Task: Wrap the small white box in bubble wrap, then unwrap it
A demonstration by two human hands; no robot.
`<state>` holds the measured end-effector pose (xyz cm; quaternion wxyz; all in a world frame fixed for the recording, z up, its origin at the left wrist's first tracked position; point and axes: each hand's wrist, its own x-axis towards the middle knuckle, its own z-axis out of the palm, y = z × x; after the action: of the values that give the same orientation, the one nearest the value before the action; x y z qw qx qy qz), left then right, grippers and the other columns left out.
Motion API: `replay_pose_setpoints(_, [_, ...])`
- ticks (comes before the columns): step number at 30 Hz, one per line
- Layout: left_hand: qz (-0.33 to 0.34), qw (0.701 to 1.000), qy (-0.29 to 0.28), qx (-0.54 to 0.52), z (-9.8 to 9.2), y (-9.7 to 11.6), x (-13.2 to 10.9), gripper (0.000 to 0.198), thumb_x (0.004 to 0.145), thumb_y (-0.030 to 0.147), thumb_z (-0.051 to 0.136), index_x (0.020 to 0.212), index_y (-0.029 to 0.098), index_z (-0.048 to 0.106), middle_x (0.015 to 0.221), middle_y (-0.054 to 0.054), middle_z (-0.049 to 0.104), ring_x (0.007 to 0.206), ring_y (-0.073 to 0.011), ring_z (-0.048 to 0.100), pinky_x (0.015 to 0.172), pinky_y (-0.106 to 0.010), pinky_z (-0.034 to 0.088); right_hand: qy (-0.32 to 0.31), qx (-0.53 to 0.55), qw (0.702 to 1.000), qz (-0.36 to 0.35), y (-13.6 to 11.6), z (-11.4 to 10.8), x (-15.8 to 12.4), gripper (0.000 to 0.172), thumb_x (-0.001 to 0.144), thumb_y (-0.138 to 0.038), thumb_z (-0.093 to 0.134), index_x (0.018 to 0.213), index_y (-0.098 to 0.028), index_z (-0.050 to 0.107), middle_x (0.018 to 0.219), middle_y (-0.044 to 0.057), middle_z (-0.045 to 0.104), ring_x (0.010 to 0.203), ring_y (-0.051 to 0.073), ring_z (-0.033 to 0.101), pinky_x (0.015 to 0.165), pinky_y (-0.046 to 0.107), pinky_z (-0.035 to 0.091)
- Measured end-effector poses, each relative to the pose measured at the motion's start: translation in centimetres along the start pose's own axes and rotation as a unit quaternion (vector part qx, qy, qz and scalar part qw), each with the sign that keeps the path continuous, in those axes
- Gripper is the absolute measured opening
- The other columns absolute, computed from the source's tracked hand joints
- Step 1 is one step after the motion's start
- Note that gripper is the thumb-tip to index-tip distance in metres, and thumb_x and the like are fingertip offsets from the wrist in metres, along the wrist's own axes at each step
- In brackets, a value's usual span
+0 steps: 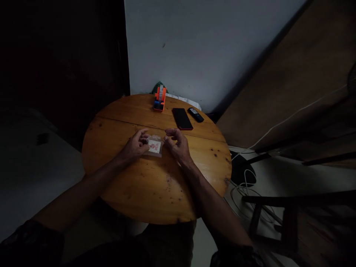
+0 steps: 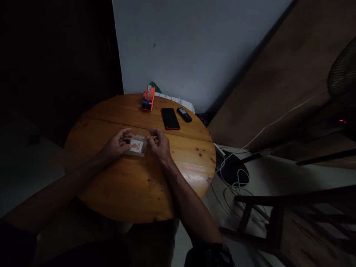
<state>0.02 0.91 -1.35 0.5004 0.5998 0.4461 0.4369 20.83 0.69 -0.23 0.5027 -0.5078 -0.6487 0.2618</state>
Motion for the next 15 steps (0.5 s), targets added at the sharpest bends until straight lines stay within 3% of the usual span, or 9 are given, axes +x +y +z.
replay_pose_setpoints(4, [-0.004,1.000,0.007,-0.001,0.2,0.3,-0.2,0.073,0.065,0.021,0.071,0.134,0.016,0.050,0.123,-0.012,0.058,0.105,-0.0200,0.059,0.081,-0.029,0.053,-0.027,0.060,0.995,0.072,0.7,-0.1,0.4,0.045,0.074,-0.042,0.073,0.111,-0.020,0.062,0.116,0.011,0.070,0.104,0.025,0.065,0.086,0.039,0.052])
replay_pose_setpoints(9, [-0.005,1.000,0.013,0.004,0.5,0.7,-0.3,0.072,0.062,0.019,0.067,0.133,0.016,0.050,0.120,-0.011,0.059,0.104,-0.0192,0.058,0.077,-0.026,0.050,-0.056,0.163,0.976,0.129,1.0,0.6,0.8,0.053,0.067,-0.045,0.080,0.112,-0.022,0.061,0.115,0.010,0.071,0.110,0.025,0.064,0.096,0.042,0.050])
replay_pose_setpoints(12, [-0.007,1.000,0.011,0.014,0.7,1.1,-0.4,0.071,0.062,0.020,0.065,0.132,0.015,0.052,0.120,-0.011,0.059,0.102,-0.0185,0.058,0.075,-0.025,0.049,-0.065,0.210,0.960,0.172,0.8,0.9,1.4,0.052,0.063,-0.043,0.083,0.106,-0.021,0.062,0.109,0.007,0.072,0.102,0.022,0.066,0.093,0.038,0.052])
replay_pose_setpoints(15, [0.003,0.999,0.009,0.038,0.8,1.3,-0.5,0.070,0.063,0.020,0.064,0.132,0.015,0.054,0.121,-0.010,0.059,0.099,-0.0174,0.059,0.074,-0.025,0.049,-0.089,0.202,0.953,0.206,0.4,1.0,2.4,0.051,0.062,-0.039,0.084,0.103,-0.019,0.062,0.093,0.003,0.072,0.083,0.016,0.066,0.077,0.031,0.053])
